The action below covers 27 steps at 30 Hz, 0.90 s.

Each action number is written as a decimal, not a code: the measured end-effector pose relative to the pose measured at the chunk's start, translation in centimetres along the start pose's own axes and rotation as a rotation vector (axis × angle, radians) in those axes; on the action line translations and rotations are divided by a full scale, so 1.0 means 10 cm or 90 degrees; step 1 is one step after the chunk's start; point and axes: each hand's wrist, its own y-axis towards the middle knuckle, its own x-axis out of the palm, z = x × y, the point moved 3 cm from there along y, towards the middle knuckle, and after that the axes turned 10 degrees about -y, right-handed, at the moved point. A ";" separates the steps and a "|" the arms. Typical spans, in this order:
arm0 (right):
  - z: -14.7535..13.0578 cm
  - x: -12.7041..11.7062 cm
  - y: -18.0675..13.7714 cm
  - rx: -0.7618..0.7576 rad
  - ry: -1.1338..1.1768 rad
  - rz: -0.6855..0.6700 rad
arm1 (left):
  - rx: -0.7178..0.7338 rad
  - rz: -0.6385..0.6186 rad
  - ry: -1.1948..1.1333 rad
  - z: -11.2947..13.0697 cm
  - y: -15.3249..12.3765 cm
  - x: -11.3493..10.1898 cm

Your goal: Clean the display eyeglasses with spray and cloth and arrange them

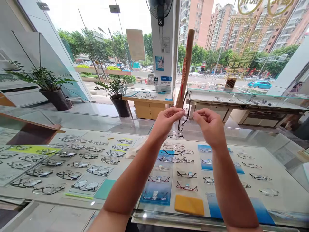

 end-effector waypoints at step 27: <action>-0.01 0.01 -0.05 -0.019 -0.045 0.014 | 0.075 -0.040 0.017 0.12 -0.10 0.07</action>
